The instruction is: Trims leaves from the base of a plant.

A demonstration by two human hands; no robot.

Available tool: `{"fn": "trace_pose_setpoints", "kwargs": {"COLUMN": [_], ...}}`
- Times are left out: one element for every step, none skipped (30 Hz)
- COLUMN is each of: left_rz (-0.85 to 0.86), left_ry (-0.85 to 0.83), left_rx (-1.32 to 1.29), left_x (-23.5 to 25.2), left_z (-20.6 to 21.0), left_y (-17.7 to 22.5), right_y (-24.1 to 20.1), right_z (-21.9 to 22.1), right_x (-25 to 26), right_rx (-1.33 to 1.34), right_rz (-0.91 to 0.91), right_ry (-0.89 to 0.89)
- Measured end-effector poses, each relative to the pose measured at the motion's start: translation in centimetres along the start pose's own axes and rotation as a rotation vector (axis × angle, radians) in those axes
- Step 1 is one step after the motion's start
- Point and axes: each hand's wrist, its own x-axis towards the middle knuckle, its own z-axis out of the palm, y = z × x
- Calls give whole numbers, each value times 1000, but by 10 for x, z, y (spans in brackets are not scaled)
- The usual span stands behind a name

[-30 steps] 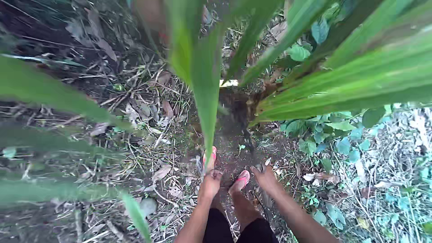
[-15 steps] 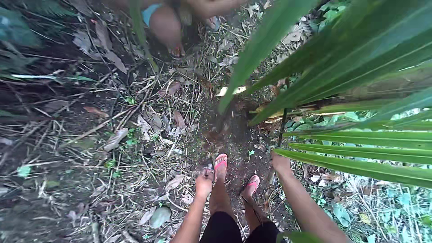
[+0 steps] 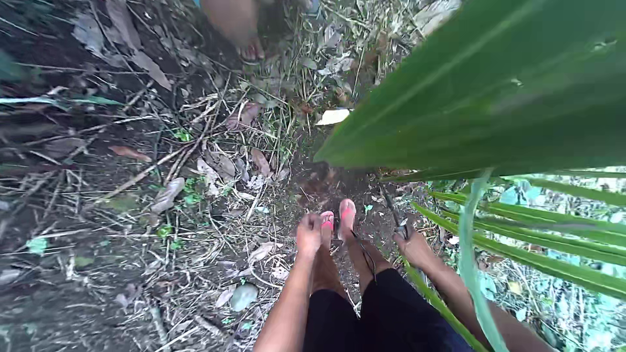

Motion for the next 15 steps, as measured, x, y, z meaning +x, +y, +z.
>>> {"fn": "trace_pose_setpoints", "kwargs": {"left_rz": [21, 52, 98, 151, 214, 281, 340, 404, 468, 493, 502, 516, 528, 525, 511], "left_ry": [-2, -9, -26, -47, -62, -73, -84, -99, -118, -166, -215, -257, -291, -331, -383], "left_rx": [26, 43, 59, 79, 88, 92, 107, 113, 126, 164, 196, 232, 268, 299, 309], "left_x": [6, 13, 20, 27, 31, 34, 36, 40, 50, 56, 62, 68, 73, 76, 76], "left_z": [2, 7, 14, 23, 33, 43, 52, 61, 74, 86, 97, 107, 117, 125, 130], "left_y": [22, 44, 66, 89, 113, 137, 162, 184, 201, 216, 229, 242, 250, 257, 263], "right_y": [0, 0, -2, 2, 9, 12, 14, 10, 8, 15, 26, 39, 50, 51, 37], "right_z": [-2, -5, -11, -16, -19, -22, -24, -28, -32, -31, -28, -24, -19, -12, -9], "right_x": [2, 6, 10, 18, 27, 33, 40, 47, 54, 65, 79, 94, 106, 110, 106], "right_rx": [0, 3, 5, 18, 51, 102, 126, 122, 117, 136, 179, 231, 306, 389, 463], "right_rz": [-5, -7, 4, 12, 11, 3, -8, 13, 35, 63, 71, 94, 132, 161, 200], "right_ry": [-4, -13, -37, -62, -97, -115, -116, -122, -120, -95, -92, -114, -140, -112, -64]}}
